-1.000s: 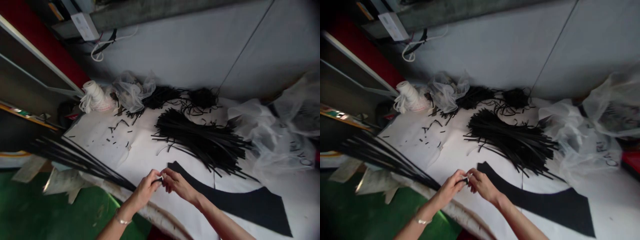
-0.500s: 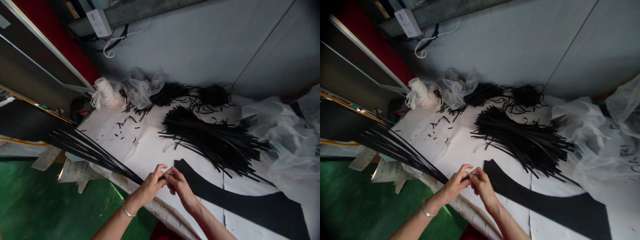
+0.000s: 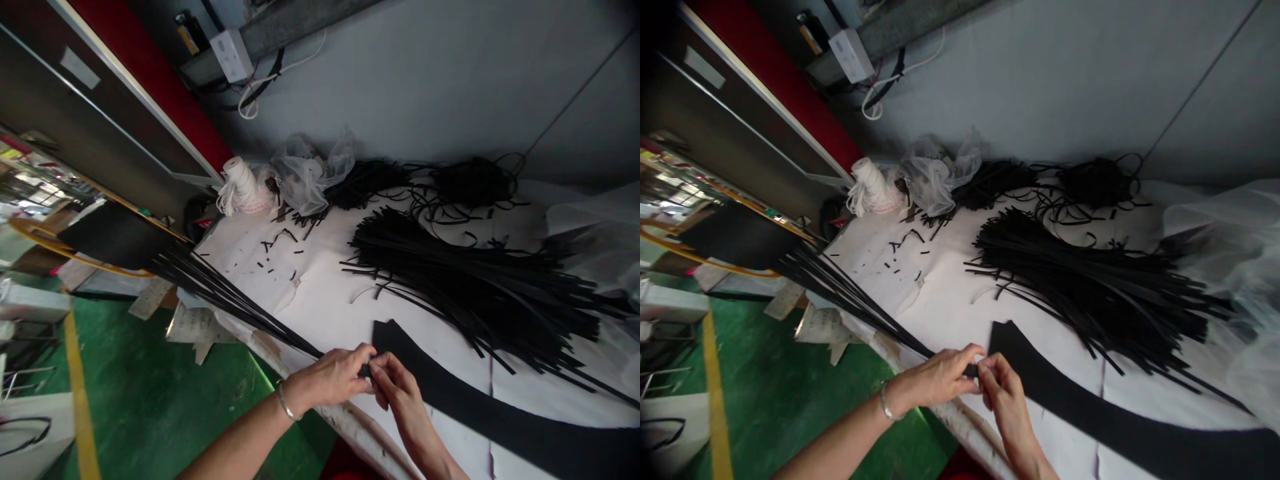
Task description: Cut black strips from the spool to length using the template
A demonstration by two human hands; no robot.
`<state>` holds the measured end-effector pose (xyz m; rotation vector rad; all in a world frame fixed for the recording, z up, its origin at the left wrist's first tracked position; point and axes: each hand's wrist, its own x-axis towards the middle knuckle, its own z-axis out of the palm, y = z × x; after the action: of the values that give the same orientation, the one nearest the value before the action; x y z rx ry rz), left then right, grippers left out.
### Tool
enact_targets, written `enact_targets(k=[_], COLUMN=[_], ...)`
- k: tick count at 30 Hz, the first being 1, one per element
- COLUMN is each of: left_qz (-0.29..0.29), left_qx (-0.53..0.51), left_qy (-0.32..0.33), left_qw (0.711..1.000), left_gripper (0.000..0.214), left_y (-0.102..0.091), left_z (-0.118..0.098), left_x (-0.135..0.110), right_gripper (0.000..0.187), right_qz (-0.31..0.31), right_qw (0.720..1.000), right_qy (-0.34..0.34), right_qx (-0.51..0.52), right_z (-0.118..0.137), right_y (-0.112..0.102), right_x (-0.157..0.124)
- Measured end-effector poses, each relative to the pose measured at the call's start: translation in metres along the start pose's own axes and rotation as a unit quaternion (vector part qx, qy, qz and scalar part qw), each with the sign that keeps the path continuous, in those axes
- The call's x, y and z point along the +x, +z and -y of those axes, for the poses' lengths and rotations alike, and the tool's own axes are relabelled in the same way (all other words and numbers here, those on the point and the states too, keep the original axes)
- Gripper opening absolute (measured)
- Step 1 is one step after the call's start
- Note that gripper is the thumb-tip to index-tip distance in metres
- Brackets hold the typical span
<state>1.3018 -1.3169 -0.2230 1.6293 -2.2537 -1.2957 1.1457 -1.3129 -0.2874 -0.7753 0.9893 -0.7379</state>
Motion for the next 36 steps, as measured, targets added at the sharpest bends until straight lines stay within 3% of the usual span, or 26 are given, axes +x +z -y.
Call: enact_targets(k=[4, 8, 15, 18, 21, 27, 32, 36], left_qz=[0.009, 0.023, 0.08, 0.103, 0.119, 0.125, 0.129, 0.154], left_qx=[0.198, 0.258, 0.216, 0.213, 0.245, 0.242, 0.109, 0.013], left_qy=[0.029, 0.03, 0.033, 0.033, 0.017, -0.01, -0.049, -0.083], left_qw=[0.98, 0.965, 0.973, 0.971, 0.962, 0.962, 0.984, 0.985], left_gripper=[0.026, 0.028, 0.039, 0.046, 0.055, 0.044, 0.027, 0.025], left_y=[0.002, 0.013, 0.057, 0.067, 0.066, 0.053, 0.054, 0.049], left_z=[-0.007, -0.004, 0.014, 0.02, 0.024, 0.026, 0.032, 0.032], left_x=[-0.002, -0.004, 0.015, 0.026, 0.033, 0.041, 0.044, 0.048], right_gripper=[0.045, 0.044, 0.044, 0.044, 0.045, 0.044, 0.044, 0.044], right_qz=[-0.057, -0.111, -0.176, -0.199, -0.223, -0.265, -0.293, -0.309], right_qw=[0.998, 0.994, 0.984, 0.98, 0.975, 0.962, 0.952, 0.946], right_qy=[0.001, 0.003, 0.002, -0.003, -0.004, -0.001, 0.006, 0.006], right_qx=[-0.004, -0.003, -0.007, -0.02, -0.022, -0.061, -0.085, -0.102], right_z=[-0.012, -0.024, -0.038, -0.04, -0.038, -0.031, -0.027, -0.028], right_y=[-0.025, -0.065, -0.152, -0.189, -0.225, -0.288, -0.325, -0.343], right_x=[-0.014, -0.032, -0.08, -0.1, -0.115, -0.139, -0.153, -0.16])
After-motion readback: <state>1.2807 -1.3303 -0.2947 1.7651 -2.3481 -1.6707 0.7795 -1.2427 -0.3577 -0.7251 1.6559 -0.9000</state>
